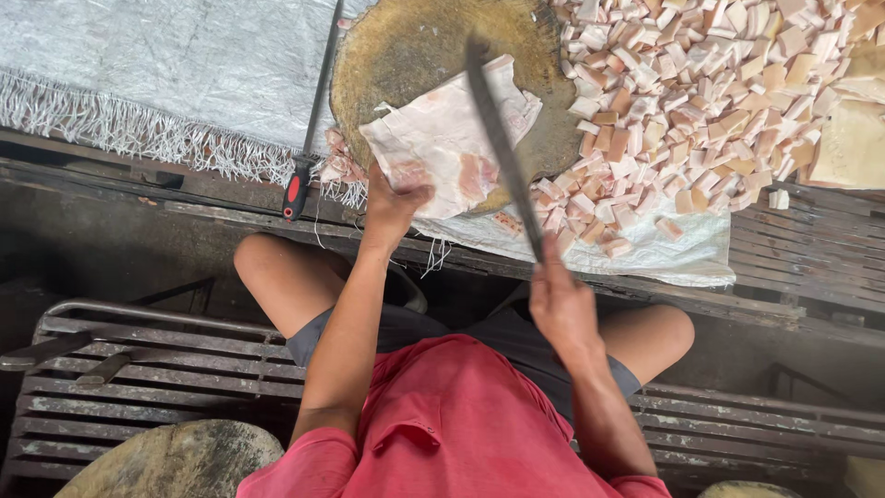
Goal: The person sits on a metal grate floor and uses a large knife to cut rectangular pieces of pale meat into smaller cubes on a round wooden cutting board. The cut pieces accumulate on a white sack next to the board. The person occasionally picks up larger pieces of meat to continue cutting.
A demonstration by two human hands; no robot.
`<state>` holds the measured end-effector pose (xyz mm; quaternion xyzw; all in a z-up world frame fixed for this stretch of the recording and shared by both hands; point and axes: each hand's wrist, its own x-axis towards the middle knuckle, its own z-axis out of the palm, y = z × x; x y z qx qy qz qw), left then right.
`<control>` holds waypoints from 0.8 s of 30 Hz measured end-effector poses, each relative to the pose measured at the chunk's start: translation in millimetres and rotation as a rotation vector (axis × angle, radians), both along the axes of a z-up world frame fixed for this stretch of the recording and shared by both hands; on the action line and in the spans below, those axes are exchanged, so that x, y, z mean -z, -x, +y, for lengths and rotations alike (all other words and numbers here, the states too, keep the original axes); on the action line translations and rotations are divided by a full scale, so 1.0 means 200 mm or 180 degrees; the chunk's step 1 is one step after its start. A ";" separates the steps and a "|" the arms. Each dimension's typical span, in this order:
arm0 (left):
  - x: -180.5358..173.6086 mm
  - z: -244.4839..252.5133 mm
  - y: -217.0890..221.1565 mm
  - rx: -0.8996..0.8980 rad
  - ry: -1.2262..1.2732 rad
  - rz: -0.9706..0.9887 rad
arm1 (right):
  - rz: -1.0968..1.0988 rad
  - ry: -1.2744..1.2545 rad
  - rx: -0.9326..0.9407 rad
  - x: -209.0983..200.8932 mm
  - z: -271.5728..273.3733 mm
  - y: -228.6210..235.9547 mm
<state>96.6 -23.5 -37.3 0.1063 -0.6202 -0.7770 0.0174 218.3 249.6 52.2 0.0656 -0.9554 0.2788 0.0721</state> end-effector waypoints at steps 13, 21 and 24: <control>0.00 -0.03 0.04 -0.0030 -0.0541 -0.0150 | -0.0416 -0.0408 -0.0381 0.12 0.08 -0.06; 0.00 -0.08 -0.05 0.0088 -0.0772 -0.0299 | -0.0570 0.0167 -0.0015 0.05 0.06 -0.06; 0.03 -0.07 -0.14 0.0108 -0.0570 -0.0263 | -0.0084 0.0333 -0.0144 0.15 -0.02 -0.05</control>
